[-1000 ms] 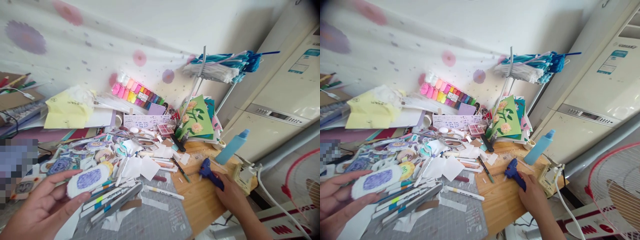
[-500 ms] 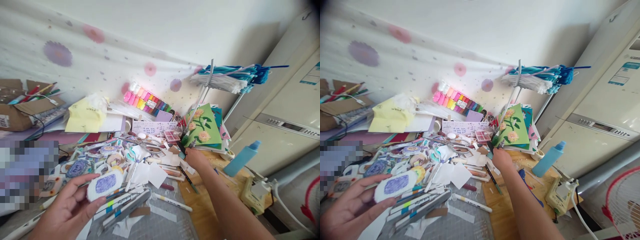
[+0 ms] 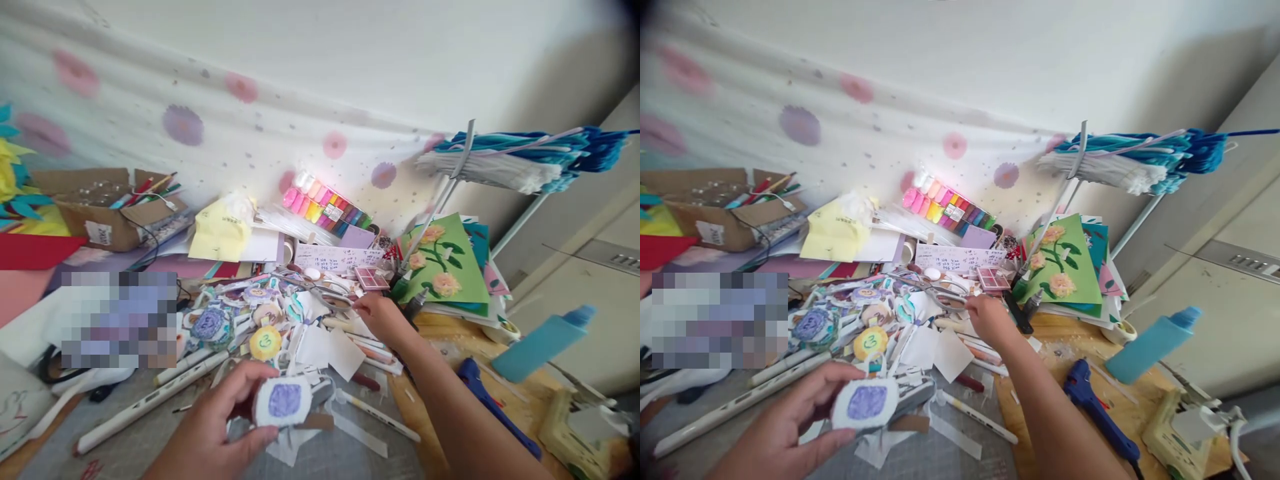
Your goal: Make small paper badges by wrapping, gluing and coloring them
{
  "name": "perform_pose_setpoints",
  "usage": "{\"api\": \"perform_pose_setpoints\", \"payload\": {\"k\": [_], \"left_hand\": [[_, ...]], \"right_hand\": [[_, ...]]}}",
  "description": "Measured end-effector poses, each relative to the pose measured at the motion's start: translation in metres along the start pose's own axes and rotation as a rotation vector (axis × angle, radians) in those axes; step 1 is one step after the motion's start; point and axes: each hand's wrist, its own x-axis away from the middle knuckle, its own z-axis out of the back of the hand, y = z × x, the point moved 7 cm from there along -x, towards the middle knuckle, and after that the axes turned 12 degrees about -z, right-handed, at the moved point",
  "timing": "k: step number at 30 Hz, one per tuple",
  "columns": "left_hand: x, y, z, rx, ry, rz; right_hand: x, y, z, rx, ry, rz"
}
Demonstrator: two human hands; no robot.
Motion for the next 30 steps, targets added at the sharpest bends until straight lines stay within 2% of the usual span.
{"api": "perform_pose_setpoints", "payload": {"k": [5, 8, 11, 17, 22, 24, 27, 30], "left_hand": [[-0.004, -0.001, 0.011, 0.115, 0.100, 0.020], [-0.006, -0.001, 0.019, 0.190, 0.176, 0.032], [-0.006, 0.001, 0.024, 0.237, 0.217, 0.033], [-0.001, 0.002, 0.019, 0.246, 0.215, 0.059], [0.001, 0.001, 0.017, 0.195, 0.198, 0.058], [0.001, -0.002, 0.020, 0.196, 0.224, 0.084], [0.001, -0.004, 0.025, 0.199, 0.268, 0.120], [-0.001, -0.003, 0.029, 0.192, 0.309, 0.134]], "right_hand": [[-0.040, -0.043, -0.014, -0.044, 0.009, 0.043], [-0.059, -0.052, -0.021, -0.063, -0.010, 0.048], [-0.062, -0.052, -0.016, -0.100, 0.019, 0.047], [-0.026, -0.027, 0.018, -0.272, 0.242, -0.069], [0.012, -0.009, 0.023, -0.474, 0.360, -0.099], [0.023, -0.007, 0.020, -0.550, 0.358, -0.093], [0.031, -0.014, 0.016, -0.588, 0.282, -0.070], [0.035, -0.018, 0.022, -0.573, 0.269, -0.068]]}}
